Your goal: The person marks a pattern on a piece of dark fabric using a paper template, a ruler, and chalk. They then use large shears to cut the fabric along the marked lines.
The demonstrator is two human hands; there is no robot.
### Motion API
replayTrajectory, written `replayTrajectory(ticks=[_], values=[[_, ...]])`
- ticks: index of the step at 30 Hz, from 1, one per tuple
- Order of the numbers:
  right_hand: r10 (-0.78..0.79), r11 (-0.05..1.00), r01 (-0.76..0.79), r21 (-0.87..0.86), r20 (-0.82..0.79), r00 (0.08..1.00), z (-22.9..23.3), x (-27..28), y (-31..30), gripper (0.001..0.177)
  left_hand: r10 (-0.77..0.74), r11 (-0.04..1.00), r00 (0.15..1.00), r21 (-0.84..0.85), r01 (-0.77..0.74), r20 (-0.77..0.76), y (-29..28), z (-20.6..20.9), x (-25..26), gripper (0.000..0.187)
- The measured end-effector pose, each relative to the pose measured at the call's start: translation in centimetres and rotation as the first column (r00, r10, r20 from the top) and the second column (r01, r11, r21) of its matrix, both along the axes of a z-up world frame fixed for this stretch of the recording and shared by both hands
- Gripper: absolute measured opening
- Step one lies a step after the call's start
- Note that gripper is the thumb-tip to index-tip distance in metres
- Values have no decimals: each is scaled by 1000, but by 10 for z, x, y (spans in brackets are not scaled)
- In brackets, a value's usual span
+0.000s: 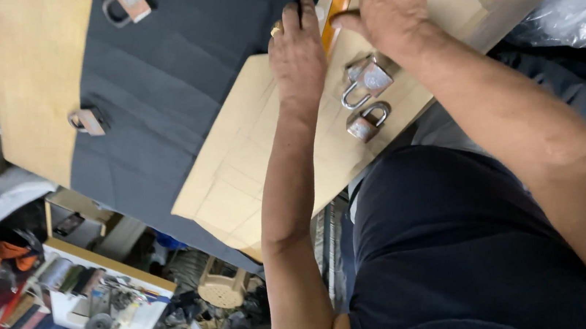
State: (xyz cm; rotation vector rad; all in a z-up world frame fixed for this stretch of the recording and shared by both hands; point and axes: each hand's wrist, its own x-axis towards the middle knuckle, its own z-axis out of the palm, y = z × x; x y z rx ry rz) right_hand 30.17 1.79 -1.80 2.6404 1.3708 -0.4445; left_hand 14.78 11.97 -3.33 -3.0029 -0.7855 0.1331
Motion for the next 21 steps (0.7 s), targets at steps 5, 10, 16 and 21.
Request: replayTrajectory(ticks=[5,10,16,21], values=[[-31,987,48,156,-107,994,-2,1,-5,123,-62,998,985,36,57,163,12,17,10,13],[-37,997,46,64,-142,989,-2,0,-4,126,167,946,946,-315,-75,276,27,18,21,11],[-36,998,40,37,-95,995,-10,1,-6,121,366,788,926,-558,-258,88,37,19,40,18],[-46,992,60,110,-126,991,-18,0,-10,119,283,756,959,-609,-241,-29,44,28,46,20]])
